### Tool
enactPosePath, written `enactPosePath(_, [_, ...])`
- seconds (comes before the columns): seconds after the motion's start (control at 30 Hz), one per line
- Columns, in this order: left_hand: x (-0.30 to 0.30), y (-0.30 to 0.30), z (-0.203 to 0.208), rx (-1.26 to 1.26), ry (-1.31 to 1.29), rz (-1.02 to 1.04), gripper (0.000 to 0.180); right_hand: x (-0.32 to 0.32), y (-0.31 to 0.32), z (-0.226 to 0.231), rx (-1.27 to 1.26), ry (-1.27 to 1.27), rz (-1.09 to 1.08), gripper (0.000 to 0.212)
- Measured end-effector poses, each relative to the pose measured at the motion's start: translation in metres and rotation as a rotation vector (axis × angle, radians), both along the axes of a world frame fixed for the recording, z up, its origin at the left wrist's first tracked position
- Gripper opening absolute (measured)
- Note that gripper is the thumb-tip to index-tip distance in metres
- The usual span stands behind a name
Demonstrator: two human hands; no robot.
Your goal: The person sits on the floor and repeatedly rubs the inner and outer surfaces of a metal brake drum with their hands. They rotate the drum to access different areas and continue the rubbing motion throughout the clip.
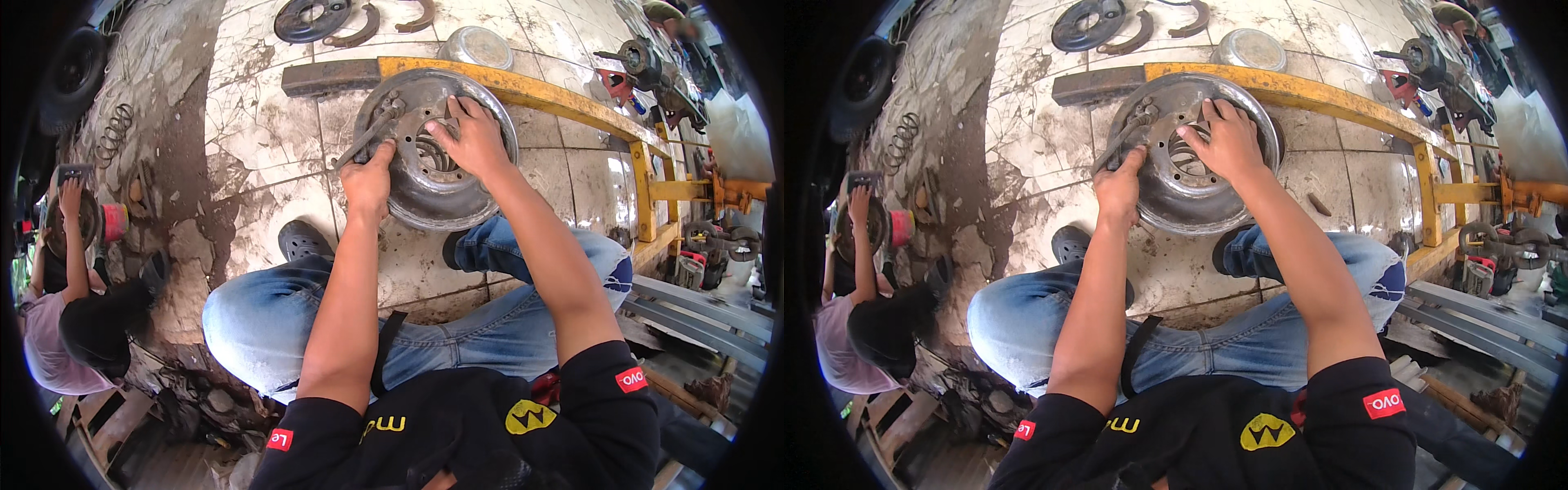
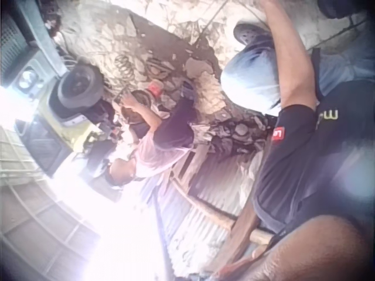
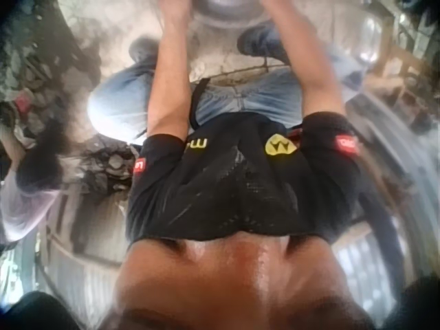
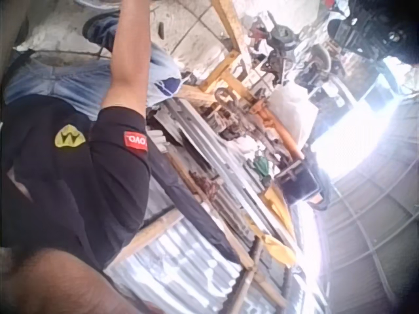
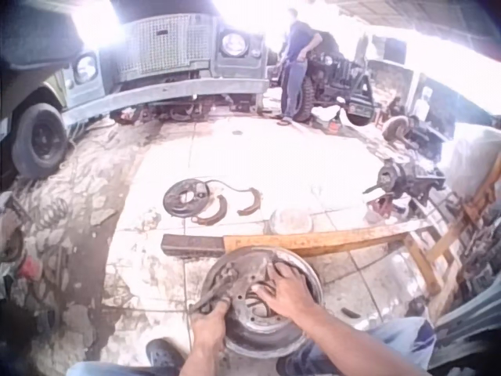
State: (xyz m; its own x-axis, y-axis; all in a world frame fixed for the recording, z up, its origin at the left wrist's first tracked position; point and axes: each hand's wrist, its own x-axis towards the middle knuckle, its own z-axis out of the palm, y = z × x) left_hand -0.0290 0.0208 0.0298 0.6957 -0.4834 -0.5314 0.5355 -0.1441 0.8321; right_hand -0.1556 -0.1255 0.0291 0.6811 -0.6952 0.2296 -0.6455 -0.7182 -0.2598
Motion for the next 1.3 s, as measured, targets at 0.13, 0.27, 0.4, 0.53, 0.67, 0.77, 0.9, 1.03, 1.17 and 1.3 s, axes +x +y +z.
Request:
enactPosePath(0.13, [0.001,0.001,-0.007,-0.041,0.036,-0.056,0.055,-0.009,0.001,0.003,0.044,0.002,0.016,0.075])
enactPosePath(0.27, [-0.004,-0.002,0.011,0.048,0.004,-0.026,0.053,0.000,-0.010,-0.006,-0.011,-0.003,-0.051,0.071])
enactPosePath(0.4, [-0.006,0.004,0.006,-0.050,0.002,-0.003,0.053,-0.004,0.001,-0.005,-0.041,0.006,-0.003,0.071])
enactPosePath(0.53, [-0.002,0.001,0.000,-0.074,0.000,-0.043,0.049,-0.005,0.001,-0.003,-0.059,0.028,-0.014,0.072])
enactPosePath(0.67, [-0.004,0.002,0.008,0.036,-0.057,-0.006,0.045,0.011,-0.007,0.001,0.019,0.046,-0.057,0.074])
enactPosePath(0.77, [-0.007,0.004,0.009,-0.044,-0.059,0.001,0.045,-0.001,0.001,0.005,-0.016,0.034,0.000,0.072])
enactPosePath(0.9, [-0.009,0.000,0.013,-0.059,0.002,-0.004,0.049,-0.012,-0.002,0.005,-0.034,-0.021,0.058,0.071])
enactPosePath(1.03, [-0.008,-0.002,0.010,0.002,-0.017,-0.036,0.047,-0.006,-0.008,0.001,-0.073,0.008,-0.013,0.069])
enactPosePath(1.17, [-0.011,-0.001,0.014,-0.031,-0.019,-0.015,0.045,-0.013,-0.004,0.003,-0.039,-0.032,0.031,0.069])
enactPosePath(1.3, [-0.011,-0.001,0.011,-0.049,-0.032,-0.019,0.045,-0.020,0.001,0.008,-0.073,-0.051,0.107,0.069])
